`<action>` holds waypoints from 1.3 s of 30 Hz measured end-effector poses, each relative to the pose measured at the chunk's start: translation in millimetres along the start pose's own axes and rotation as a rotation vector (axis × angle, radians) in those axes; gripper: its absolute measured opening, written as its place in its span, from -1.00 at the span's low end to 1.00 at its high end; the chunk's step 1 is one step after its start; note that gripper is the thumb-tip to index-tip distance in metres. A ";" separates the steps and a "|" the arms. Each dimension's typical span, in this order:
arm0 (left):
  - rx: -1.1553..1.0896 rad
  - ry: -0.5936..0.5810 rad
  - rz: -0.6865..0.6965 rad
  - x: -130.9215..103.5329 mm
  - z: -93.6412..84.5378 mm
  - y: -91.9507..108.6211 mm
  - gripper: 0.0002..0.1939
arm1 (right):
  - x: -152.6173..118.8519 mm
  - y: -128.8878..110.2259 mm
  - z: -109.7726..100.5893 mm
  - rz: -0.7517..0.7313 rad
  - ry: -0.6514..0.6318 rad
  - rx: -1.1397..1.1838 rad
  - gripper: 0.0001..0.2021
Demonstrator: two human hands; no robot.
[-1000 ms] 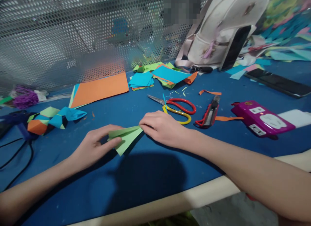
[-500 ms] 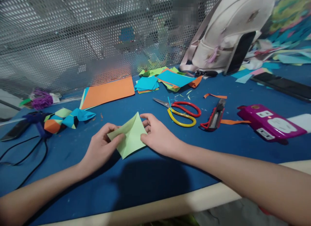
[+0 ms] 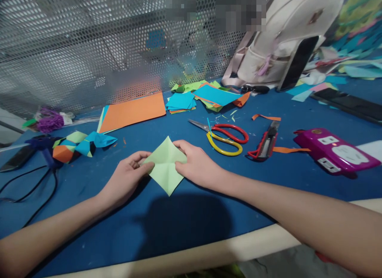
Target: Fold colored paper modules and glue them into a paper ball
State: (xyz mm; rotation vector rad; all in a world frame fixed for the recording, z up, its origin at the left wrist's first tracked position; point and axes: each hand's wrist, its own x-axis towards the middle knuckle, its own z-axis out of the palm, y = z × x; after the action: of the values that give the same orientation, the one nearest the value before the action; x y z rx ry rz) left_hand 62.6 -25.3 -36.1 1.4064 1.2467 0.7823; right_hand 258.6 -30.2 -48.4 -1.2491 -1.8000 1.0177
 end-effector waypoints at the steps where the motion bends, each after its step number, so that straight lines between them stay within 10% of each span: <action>1: 0.059 0.007 0.020 0.5 -1.3 0.6 -0.80 | 1.1 1.9 -1.1 -0.026 0.005 -0.041 -0.59; 8: 0.496 0.030 0.287 7.1 -12.4 -6.1 -0.87 | 6.9 14.8 -6.6 -0.173 -0.011 -0.335 -0.86; 14: 0.718 -0.011 0.520 11.8 -16.0 -11.3 -0.85 | 4.6 19.8 -6.1 -0.296 -0.082 -0.373 -0.72; 27: 0.782 -0.033 0.528 11.3 -23.2 -14.2 -0.84 | 1.5 25.5 -9.6 -0.477 -0.125 -0.457 -0.65; 39: 0.779 -0.028 0.499 10.5 -23.4 -15.1 -0.85 | -4.4 10.3 -35.6 -0.784 -0.153 -0.996 -0.71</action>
State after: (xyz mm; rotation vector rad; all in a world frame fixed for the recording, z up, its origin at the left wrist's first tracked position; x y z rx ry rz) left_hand 39.3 -10.3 -46.7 2.4141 1.2469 0.6095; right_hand 295.0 -24.7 -42.5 -0.7738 -2.7064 -0.2949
